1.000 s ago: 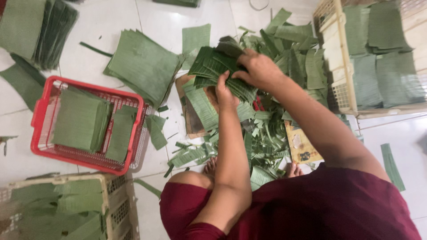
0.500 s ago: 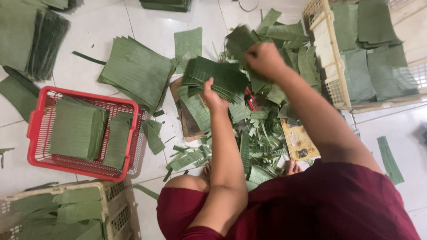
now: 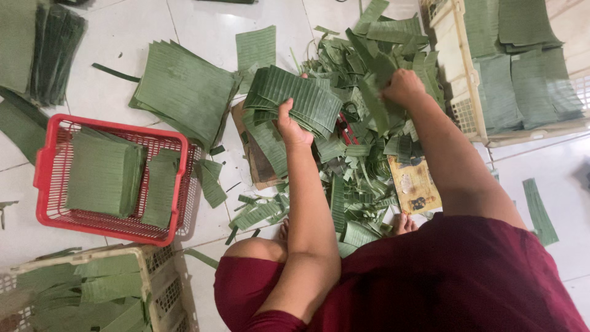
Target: The person sits on the floor trimming banana leaves. They align a stack of leaves on a wooden board, hold a metal ruler as a straightedge, and cut the edges square with scissors, then place the trimmed leaves into a red basket and gather more leaves to trim.
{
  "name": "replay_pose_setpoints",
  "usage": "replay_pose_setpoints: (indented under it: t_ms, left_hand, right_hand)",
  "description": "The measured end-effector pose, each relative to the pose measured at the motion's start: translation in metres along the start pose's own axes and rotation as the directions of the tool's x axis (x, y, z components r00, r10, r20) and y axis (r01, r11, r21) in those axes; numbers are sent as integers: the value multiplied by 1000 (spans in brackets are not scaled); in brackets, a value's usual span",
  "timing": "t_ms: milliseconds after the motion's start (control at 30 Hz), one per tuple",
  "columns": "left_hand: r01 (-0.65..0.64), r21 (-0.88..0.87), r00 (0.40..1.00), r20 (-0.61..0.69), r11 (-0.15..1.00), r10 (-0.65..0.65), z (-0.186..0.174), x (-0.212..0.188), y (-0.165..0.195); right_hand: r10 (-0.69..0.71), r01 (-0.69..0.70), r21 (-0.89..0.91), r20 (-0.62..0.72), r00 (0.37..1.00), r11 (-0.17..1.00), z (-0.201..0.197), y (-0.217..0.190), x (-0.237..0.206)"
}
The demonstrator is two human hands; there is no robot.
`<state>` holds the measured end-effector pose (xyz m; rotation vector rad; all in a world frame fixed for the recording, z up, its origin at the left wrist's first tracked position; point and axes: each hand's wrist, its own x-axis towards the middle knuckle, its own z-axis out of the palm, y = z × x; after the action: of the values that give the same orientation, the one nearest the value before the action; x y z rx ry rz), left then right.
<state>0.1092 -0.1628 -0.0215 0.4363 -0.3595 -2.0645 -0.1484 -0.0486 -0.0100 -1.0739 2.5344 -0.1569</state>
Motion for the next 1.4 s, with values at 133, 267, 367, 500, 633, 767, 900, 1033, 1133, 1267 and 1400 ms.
replay_pose_setpoints:
  t_ms: [133, 267, 367, 500, 633, 767, 900, 1033, 1133, 1267, 1400]
  left_hand:
    - [-54, 36, 998, -26, 998, 55, 6, 0, -1]
    - [-162, 161, 948, -249, 974, 199, -14, 8, -18]
    - [33, 13, 977, -212, 999, -30, -42, 23, -34]
    - [69, -89, 972, -218, 994, -87, -58, 31, -40]
    - [-152, -38, 966, -218, 988, 140, -38, 16, -28]
    - [-214, -46, 963, -177, 976, 203, -12, 5, -13]
    - [-234, -18, 958, -173, 972, 228, -4, 3, -11]
    - [-128, -40, 973, -199, 991, 118, -6, 4, -12]
    - [-88, -30, 979, -190, 996, 80, -7, 5, -11]
    - [-51, -22, 983, -178, 998, 46, -7, 3, -11]
    - [-35, -45, 984, -174, 998, 27, -13, 4, -13]
  right_hand:
    - [-188, 131, -193, -315, 930, 972, -21, -24, -2]
    - [-473, 460, -124, -347, 810, 879, -51, -78, -26]
    - [-573, 535, -235, -144, 807, 812, -55, -131, -56]
    - [-627, 617, -138, -38, 778, 774, -53, -162, -81]
    - [-664, 666, 16, -57, 745, 746, -52, -161, -74]
    - [-696, 698, 187, -88, 713, 691, -50, -146, -61]
    - [-704, 695, 275, -81, 705, 664, -46, -136, -54]
    - [-722, 718, 280, -110, 683, 637, -49, -135, -51]
    - [-665, 662, 327, -123, 737, 674, -55, -139, -56]
    - [-597, 584, 375, -94, 797, 720, -60, -148, -69]
    - [-693, 719, 363, -225, 685, 593, -60, -149, -72]
